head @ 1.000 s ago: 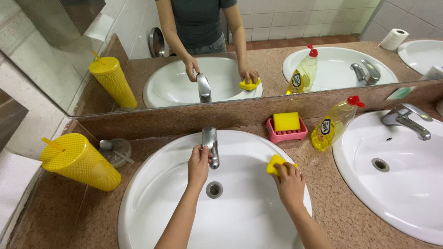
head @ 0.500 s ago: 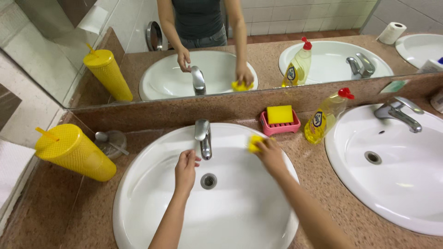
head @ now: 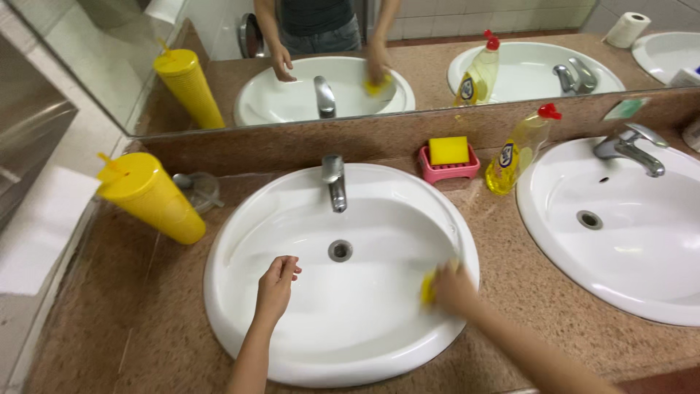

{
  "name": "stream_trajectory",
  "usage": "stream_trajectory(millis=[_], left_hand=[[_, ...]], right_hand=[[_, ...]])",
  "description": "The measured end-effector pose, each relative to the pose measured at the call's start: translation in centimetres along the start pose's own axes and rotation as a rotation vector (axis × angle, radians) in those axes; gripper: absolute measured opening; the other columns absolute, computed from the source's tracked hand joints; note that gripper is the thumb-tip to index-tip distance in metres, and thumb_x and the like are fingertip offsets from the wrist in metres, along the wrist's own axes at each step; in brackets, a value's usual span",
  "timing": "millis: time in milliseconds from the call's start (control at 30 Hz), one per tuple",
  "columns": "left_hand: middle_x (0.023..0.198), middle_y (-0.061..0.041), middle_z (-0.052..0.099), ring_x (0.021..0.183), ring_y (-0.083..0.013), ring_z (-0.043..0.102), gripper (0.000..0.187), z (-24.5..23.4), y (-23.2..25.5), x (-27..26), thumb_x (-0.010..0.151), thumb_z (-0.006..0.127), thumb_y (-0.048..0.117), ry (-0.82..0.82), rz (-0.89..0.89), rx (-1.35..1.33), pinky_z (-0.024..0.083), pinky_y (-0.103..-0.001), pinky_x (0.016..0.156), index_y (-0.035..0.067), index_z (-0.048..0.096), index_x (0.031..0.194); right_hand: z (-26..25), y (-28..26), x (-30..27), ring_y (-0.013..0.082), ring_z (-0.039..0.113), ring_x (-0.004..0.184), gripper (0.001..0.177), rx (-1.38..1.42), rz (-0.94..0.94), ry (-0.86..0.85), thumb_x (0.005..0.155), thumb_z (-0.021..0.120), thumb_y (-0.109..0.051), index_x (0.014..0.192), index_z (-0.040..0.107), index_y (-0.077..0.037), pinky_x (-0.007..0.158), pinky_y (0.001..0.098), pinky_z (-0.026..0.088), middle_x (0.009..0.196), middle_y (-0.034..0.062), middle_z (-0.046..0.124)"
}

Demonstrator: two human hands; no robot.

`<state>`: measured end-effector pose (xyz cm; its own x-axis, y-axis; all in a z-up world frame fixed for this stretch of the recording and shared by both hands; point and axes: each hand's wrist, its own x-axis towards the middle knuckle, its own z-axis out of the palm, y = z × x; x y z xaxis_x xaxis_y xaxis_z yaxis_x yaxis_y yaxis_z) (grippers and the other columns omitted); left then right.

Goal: The person cleans two bathroom sinks using a yellow sponge and liquid soap. They apply soap to the sponge, scrub the basin and faucet of the first sink, rinse, and repeat the process on the second sink.

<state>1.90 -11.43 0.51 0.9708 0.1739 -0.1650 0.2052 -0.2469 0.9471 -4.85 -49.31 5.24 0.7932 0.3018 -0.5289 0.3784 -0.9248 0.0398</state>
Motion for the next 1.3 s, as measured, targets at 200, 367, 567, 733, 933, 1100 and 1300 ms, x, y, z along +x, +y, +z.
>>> stream_trajectory(millis=[200,367,567,733,933,1100,1300], left_hand=[[0.095,-0.007,0.077,0.09,-0.0174,0.071,0.033,-4.4,-2.3,-2.9,0.1,0.058,0.034,0.097,0.044,0.159,0.054,-0.032,0.082,0.005,0.069,0.11],[0.096,-0.007,0.078,0.091,-0.0183,0.073,0.03,-6.9,-4.2,-3.9,0.098,0.06,0.031,0.152,0.036,0.17,0.055,-0.034,0.08,0.005,0.069,0.11],[0.1,-0.007,0.077,0.092,-0.0185,0.072,0.028,-7.9,-5.3,-4.1,0.099,0.059,0.029,0.19,0.014,0.148,0.056,-0.034,0.08,0.006,0.069,0.111],[0.102,-0.005,0.076,0.092,-0.0189,0.071,0.028,-8.3,-5.9,-4.1,0.099,0.058,0.031,0.189,-0.03,0.199,0.056,-0.035,0.079,0.009,0.071,0.112],[0.099,-0.004,0.078,0.09,-0.0163,0.073,0.029,-9.9,-6.3,-3.9,0.099,0.059,0.031,0.279,0.079,0.086,0.057,-0.033,0.078,0.008,0.071,0.112],[0.1,-0.003,0.078,0.088,-0.0169,0.072,0.027,-10.9,-6.2,-4.1,0.099,0.059,0.031,0.269,-0.073,0.145,0.056,-0.032,0.078,0.011,0.071,0.112],[0.096,-0.006,0.079,0.085,-0.0178,0.073,0.024,-11.0,-7.7,-2.9,0.097,0.063,0.026,0.32,0.05,0.013,0.057,-0.031,0.076,0.008,0.072,0.109]], right_hand=[[0.6,0.5,4.7,0.0371,0.046,0.13,0.055,-0.142,0.119,-0.216,0.097,0.064,-0.056,0.134,0.057,-0.015,0.107,0.0637,0.038,0.136,0.0166,0.053],[5.6,-16.0,11.7,0.0368,0.062,0.108,0.024,0.022,-0.462,0.022,0.099,0.054,-0.02,0.109,0.067,-0.003,0.092,0.0498,0.053,0.116,0.0161,0.067],[5.9,-26.7,16.8,0.0347,0.051,0.128,0.044,0.877,-0.41,0.086,0.109,0.043,-0.038,0.134,0.054,-0.003,0.109,0.0475,0.038,0.134,0.0185,0.059],[9.0,-11.3,12.5,0.0308,0.066,0.099,0.029,0.464,-0.279,-0.095,0.096,0.056,-0.029,0.098,0.07,-0.004,0.093,0.0443,0.054,0.106,0.0172,0.072],[12.4,0.0,17.1,0.0271,0.059,0.118,0.03,0.087,0.288,0.21,0.097,0.057,-0.043,0.115,0.068,-0.022,0.093,0.0435,0.056,0.128,0.0045,0.06],[7.8,-17.2,27.6,0.0326,0.054,0.116,0.016,0.075,-0.247,0.501,0.088,0.057,-0.018,0.093,0.069,-0.008,0.102,0.044,0.045,0.112,0.0106,0.064],[3.6,-29.7,25.9,0.0277,0.057,0.101,0.028,0.843,-0.333,0.195,0.098,0.072,-0.024,0.118,0.059,-0.01,0.089,0.0402,0.047,0.114,0.0168,0.06]])
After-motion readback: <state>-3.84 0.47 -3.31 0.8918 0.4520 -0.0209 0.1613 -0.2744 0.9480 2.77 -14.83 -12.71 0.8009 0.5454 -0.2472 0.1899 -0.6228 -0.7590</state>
